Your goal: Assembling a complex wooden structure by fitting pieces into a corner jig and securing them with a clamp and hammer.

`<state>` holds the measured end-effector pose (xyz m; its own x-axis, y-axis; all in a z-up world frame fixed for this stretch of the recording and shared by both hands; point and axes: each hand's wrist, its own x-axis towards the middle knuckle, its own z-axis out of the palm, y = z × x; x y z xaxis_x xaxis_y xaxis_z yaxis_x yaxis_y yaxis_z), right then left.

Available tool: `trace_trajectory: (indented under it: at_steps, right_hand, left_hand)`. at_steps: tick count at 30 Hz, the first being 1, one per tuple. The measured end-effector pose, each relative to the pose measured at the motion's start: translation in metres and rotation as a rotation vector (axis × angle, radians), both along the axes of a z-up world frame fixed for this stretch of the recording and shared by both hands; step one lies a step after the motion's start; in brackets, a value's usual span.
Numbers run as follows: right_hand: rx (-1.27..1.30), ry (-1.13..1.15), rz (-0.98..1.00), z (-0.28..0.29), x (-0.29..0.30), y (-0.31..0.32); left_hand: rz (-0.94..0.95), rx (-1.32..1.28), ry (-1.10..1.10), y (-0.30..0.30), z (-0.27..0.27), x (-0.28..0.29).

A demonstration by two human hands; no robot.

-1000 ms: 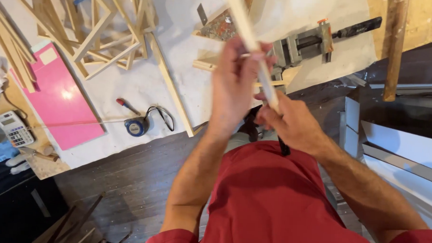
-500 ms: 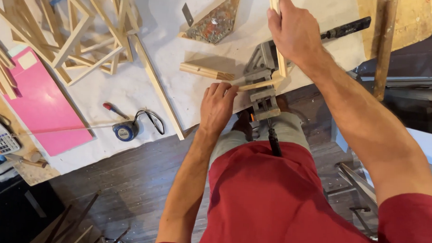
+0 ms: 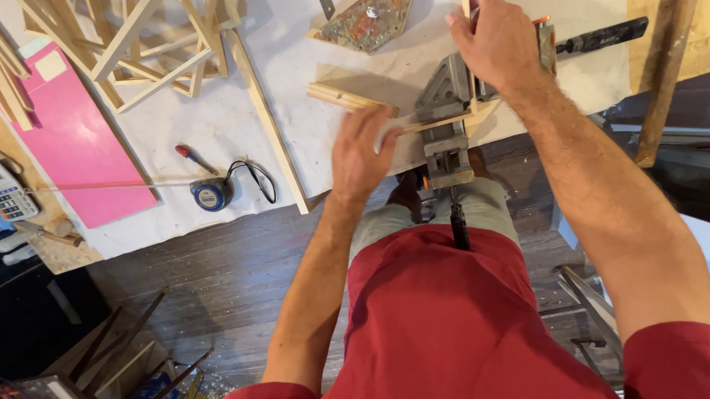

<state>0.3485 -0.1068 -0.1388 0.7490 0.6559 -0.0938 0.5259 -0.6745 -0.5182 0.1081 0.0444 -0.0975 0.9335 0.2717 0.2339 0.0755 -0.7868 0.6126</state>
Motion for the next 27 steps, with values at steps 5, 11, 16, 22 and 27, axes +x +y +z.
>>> trace_trajectory:
  at_steps: [5, 11, 16, 22, 27]
  right_hand:
    - [0.022, 0.157, -0.015, 0.017, 0.003, -0.005]
    - [0.039, 0.294, -0.080, 0.010, 0.012, -0.014]
    - [0.094, 0.391, -0.050, 0.017, 0.019, -0.017]
    - [0.065, 0.579, -0.131, 0.050, 0.020, -0.012]
    - [0.097, 0.366, -0.034, -0.002, 0.024, -0.022]
  left_hand:
    - [0.110, 0.040, 0.036, 0.049, 0.018, 0.042]
    - [0.050, 0.219, 0.335, 0.080, 0.003, 0.107]
    - [0.021, 0.140, 0.443, 0.071, -0.016, 0.121]
    - [0.038, -0.233, 0.563, -0.008, 0.074, 0.103]
    - [-0.001, -0.077, 0.575, -0.037, 0.055, 0.089]
